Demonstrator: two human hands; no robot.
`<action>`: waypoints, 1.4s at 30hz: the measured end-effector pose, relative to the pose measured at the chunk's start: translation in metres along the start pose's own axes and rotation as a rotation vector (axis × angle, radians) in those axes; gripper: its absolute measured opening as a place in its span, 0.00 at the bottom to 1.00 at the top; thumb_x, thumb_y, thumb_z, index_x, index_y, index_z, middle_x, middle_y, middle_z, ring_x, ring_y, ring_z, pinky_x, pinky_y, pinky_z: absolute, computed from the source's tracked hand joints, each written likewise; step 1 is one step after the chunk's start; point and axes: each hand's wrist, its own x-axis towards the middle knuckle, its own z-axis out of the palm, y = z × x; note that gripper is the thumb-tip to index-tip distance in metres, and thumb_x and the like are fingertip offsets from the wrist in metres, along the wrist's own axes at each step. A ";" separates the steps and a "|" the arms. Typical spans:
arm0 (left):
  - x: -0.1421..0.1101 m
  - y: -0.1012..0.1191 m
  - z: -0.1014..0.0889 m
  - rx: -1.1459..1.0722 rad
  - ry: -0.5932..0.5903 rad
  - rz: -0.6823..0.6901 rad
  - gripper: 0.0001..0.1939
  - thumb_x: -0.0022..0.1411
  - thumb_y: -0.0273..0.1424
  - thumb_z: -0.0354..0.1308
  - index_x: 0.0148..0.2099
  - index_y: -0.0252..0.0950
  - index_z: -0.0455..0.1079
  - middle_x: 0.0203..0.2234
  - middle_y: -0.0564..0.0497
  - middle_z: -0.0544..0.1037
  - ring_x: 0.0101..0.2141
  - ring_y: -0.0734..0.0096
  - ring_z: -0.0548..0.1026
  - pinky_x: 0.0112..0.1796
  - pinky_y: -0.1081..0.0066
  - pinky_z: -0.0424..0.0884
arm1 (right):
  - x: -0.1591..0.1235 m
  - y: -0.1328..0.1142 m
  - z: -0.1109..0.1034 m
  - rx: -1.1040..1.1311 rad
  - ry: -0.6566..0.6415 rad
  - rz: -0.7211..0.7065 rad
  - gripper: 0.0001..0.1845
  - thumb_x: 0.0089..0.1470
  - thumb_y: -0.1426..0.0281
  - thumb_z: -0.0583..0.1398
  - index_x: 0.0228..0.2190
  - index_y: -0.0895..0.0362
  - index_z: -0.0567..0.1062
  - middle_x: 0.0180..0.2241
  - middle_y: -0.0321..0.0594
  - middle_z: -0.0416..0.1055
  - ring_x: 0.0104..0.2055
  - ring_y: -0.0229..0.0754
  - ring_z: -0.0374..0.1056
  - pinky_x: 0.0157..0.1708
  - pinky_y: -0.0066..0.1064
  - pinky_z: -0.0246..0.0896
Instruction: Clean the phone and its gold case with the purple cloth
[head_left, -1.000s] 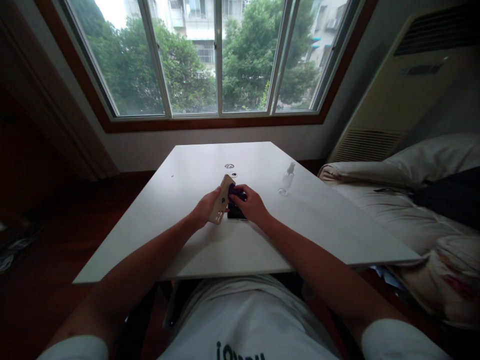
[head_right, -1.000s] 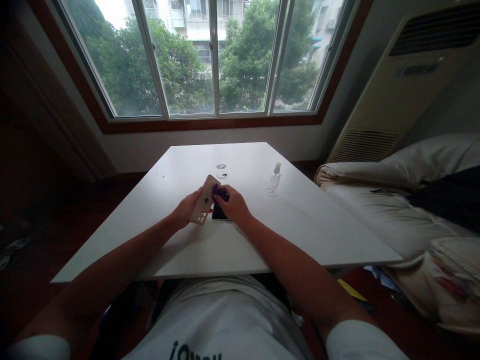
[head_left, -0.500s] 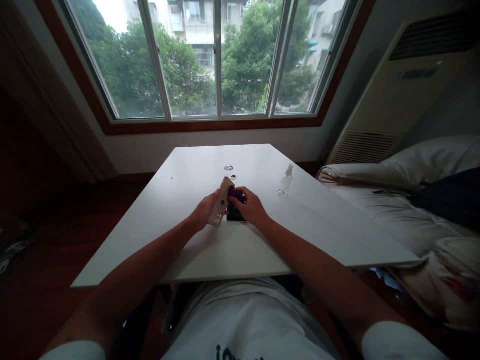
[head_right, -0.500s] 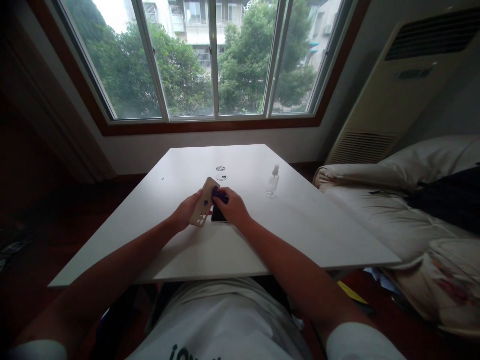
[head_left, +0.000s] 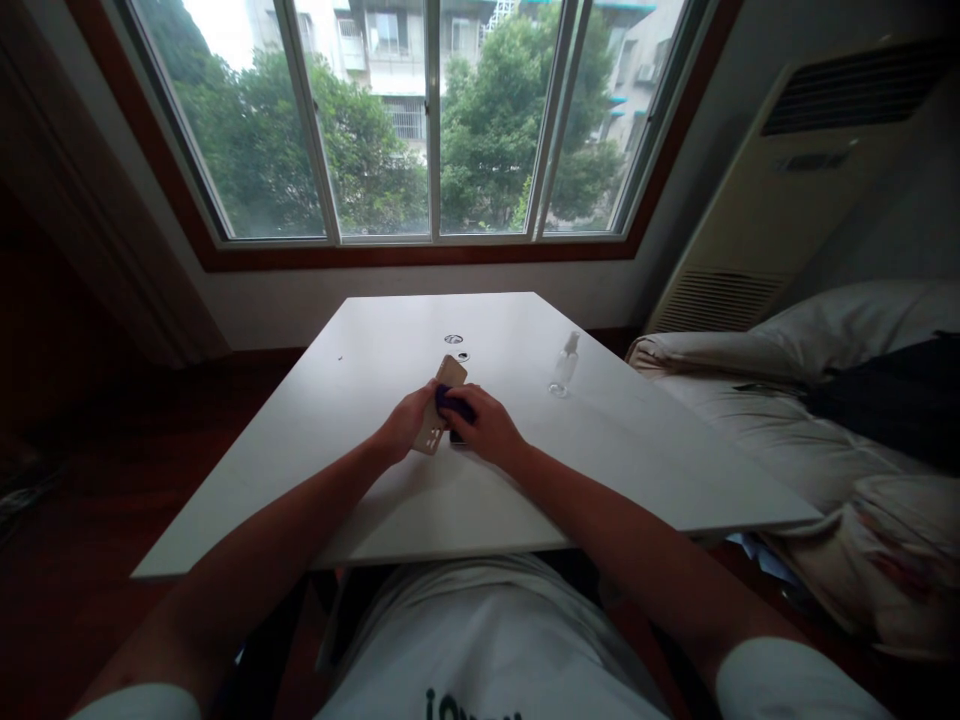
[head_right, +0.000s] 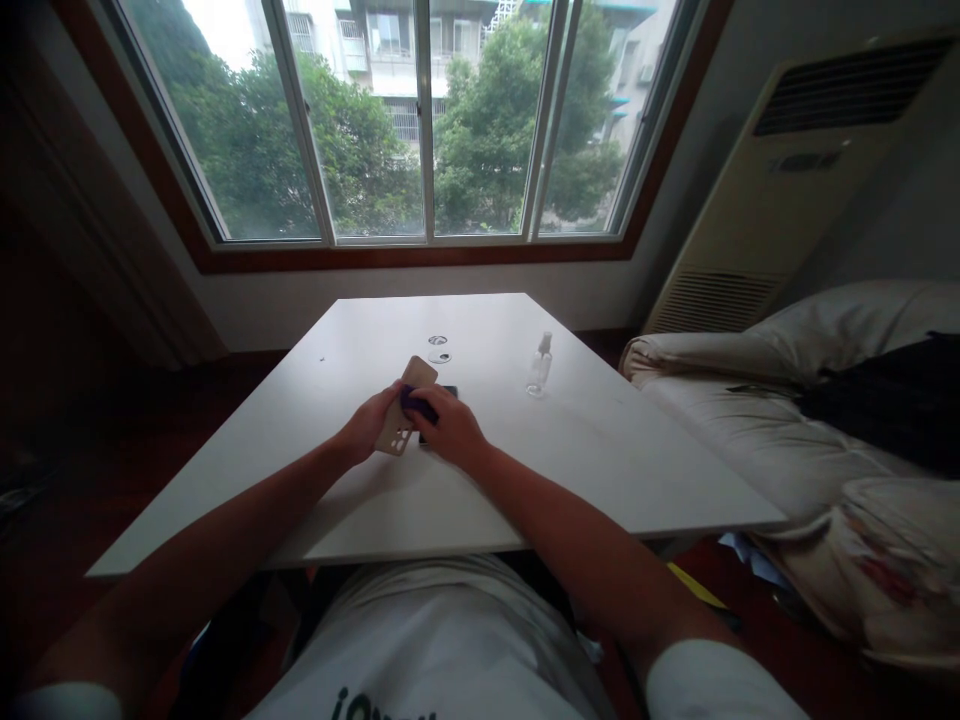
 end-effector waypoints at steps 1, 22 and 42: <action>0.000 0.000 0.000 -0.010 0.008 0.015 0.26 0.66 0.51 0.58 0.45 0.30 0.75 0.31 0.46 0.80 0.27 0.70 0.76 0.30 0.72 0.76 | 0.000 -0.002 0.001 0.005 -0.019 -0.024 0.13 0.61 0.64 0.60 0.47 0.51 0.75 0.46 0.42 0.75 0.47 0.46 0.71 0.50 0.38 0.66; -0.006 0.008 0.008 0.209 -0.141 0.118 0.28 0.62 0.45 0.65 0.61 0.40 0.71 0.50 0.44 0.76 0.47 0.60 0.75 0.37 0.70 0.76 | 0.010 0.022 -0.014 0.050 0.216 0.223 0.16 0.59 0.60 0.61 0.47 0.54 0.76 0.42 0.42 0.77 0.41 0.47 0.72 0.44 0.40 0.68; -0.010 0.005 0.015 0.234 -0.119 0.186 0.26 0.64 0.48 0.61 0.55 0.34 0.73 0.36 0.47 0.77 0.33 0.68 0.77 0.28 0.74 0.76 | 0.004 0.015 -0.008 0.026 0.187 0.166 0.15 0.60 0.62 0.61 0.47 0.54 0.73 0.42 0.42 0.76 0.42 0.46 0.71 0.44 0.40 0.68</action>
